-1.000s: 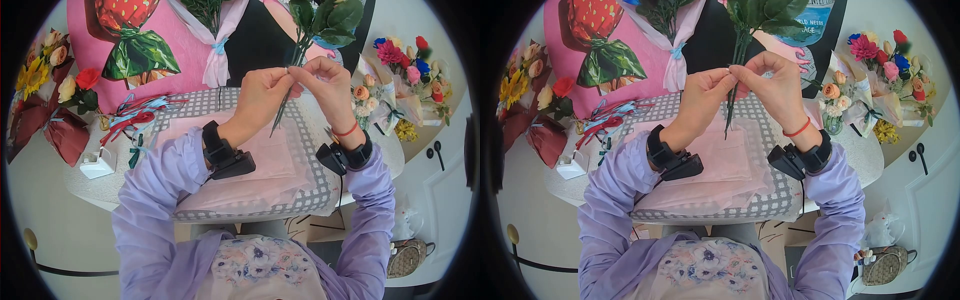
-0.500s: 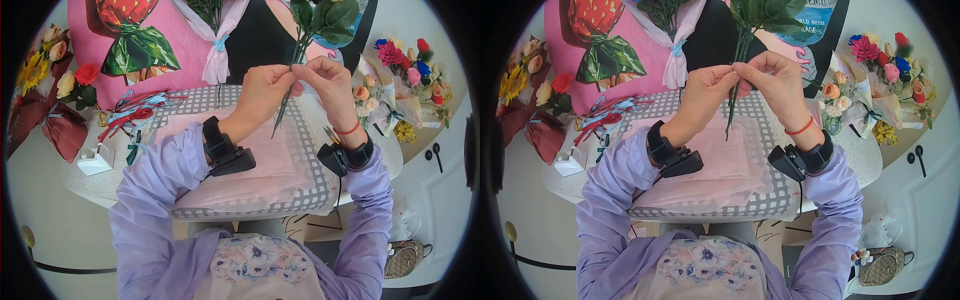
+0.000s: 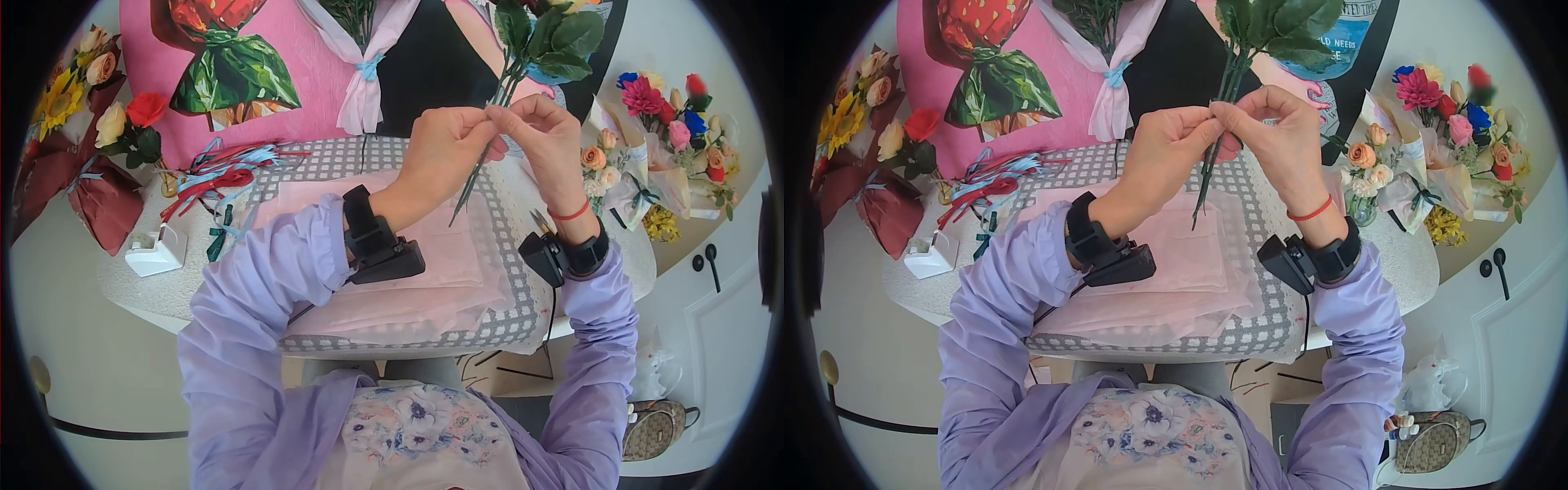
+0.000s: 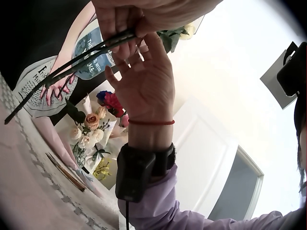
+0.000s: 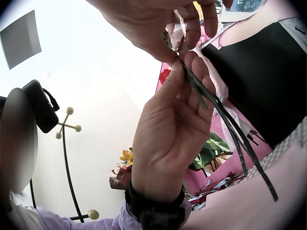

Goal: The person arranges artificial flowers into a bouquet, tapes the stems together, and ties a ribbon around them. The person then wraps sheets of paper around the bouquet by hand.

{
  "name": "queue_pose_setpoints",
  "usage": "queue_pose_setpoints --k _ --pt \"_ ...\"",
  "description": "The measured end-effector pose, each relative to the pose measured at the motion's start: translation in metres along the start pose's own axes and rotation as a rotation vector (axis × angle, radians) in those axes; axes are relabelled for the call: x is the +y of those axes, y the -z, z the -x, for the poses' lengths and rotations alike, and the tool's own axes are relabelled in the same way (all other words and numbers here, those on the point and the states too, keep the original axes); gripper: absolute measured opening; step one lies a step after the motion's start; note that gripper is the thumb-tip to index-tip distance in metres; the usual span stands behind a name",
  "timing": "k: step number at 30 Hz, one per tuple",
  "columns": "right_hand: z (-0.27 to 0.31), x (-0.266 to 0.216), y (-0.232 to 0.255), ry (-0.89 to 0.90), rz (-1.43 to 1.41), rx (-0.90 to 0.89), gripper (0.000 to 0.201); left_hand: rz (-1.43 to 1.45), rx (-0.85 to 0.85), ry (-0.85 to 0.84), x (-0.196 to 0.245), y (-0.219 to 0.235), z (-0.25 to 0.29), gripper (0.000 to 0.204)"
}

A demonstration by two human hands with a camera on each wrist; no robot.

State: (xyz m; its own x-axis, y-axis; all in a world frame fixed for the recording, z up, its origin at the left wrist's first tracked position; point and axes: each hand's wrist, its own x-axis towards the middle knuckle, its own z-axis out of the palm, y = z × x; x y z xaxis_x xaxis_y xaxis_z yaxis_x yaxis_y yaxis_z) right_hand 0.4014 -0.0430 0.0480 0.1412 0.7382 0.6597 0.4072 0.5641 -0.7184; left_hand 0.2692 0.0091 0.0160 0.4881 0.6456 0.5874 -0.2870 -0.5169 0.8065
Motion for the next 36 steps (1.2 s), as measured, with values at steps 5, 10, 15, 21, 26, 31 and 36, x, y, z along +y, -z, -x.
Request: queue_pose_setpoints --k 5,10,15,21,26,31,36 --pt "-0.006 0.007 0.003 0.149 0.218 0.047 0.019 -0.066 0.028 -0.050 -0.001 -0.002 0.000 0.020" --pt "-0.004 0.003 0.007 0.192 0.143 0.033 0.024 -0.112 0.032 -0.090 -0.007 -0.003 0.000 0.019" --pt "-0.010 0.008 0.014 0.081 0.090 -0.081 0.021 -0.182 0.045 -0.116 0.003 -0.006 0.000 0.015" --pt "-0.005 0.000 0.012 -0.029 -0.100 -0.183 0.012 -0.096 -0.012 0.032 0.003 -0.007 0.003 0.017" --pt "-0.008 0.004 0.017 -0.075 -0.235 -0.272 0.009 0.028 -0.101 0.045 0.004 -0.005 0.002 0.018" --pt "-0.015 -0.002 0.029 0.109 -0.181 -0.480 0.010 0.029 -0.128 0.066 0.010 -0.002 0.003 0.018" --pt "-0.022 -0.005 0.044 0.107 -0.133 -0.685 0.021 -0.017 -0.249 0.118 0.019 0.003 0.001 0.018"
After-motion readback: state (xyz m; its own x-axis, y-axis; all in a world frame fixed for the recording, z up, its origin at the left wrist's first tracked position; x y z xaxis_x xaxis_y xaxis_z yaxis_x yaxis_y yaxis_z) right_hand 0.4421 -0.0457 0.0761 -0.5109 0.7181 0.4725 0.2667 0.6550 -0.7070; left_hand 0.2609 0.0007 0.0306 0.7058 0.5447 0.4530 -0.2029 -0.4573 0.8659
